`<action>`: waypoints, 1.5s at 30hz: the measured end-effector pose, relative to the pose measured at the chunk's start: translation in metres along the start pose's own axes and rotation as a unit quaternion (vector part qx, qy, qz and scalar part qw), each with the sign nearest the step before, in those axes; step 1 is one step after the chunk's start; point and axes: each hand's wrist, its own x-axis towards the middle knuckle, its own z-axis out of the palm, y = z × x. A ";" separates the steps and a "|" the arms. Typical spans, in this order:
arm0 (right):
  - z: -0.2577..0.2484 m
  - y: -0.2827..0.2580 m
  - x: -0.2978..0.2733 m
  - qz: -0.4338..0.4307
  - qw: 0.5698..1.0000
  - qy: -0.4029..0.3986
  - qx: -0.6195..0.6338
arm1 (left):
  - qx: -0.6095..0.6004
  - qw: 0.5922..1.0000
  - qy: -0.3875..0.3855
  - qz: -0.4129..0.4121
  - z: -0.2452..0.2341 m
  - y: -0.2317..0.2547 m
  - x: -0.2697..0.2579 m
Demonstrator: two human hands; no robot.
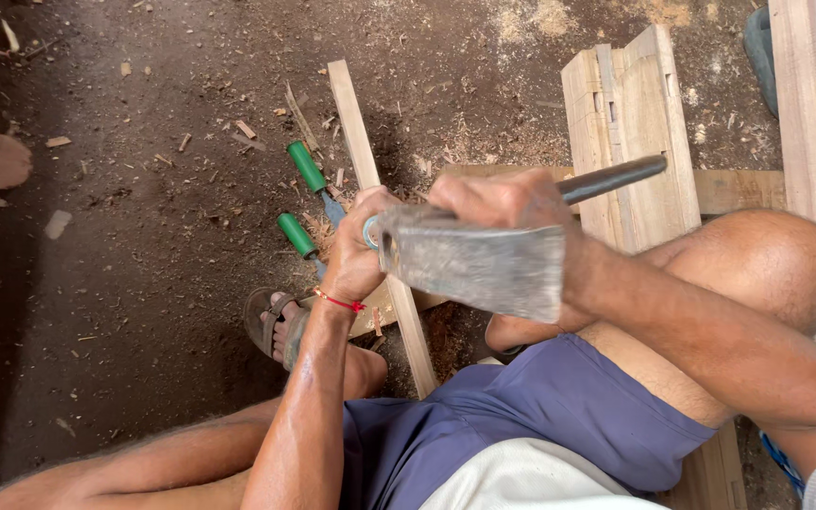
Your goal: The person carves a slot in a wooden board using a chisel and an adze. They strike the chisel with the side of the adze head to remove wood and create a rectangular opening.
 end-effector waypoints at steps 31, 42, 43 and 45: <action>0.017 0.033 -0.010 0.093 0.995 -0.024 -0.013 | -0.014 0.991 -0.036 -0.131 -0.020 -0.013 0.041; 0.029 0.036 -0.015 0.047 0.999 -0.022 -0.010 | 0.063 0.982 -0.156 -0.085 0.005 0.024 0.036; 0.034 0.038 -0.012 0.072 0.995 -0.059 -0.034 | 0.079 0.979 -0.165 -0.091 0.007 0.018 0.039; 0.035 0.038 -0.009 0.055 0.998 -0.023 0.003 | 0.026 0.984 -0.154 -0.082 0.006 0.009 0.042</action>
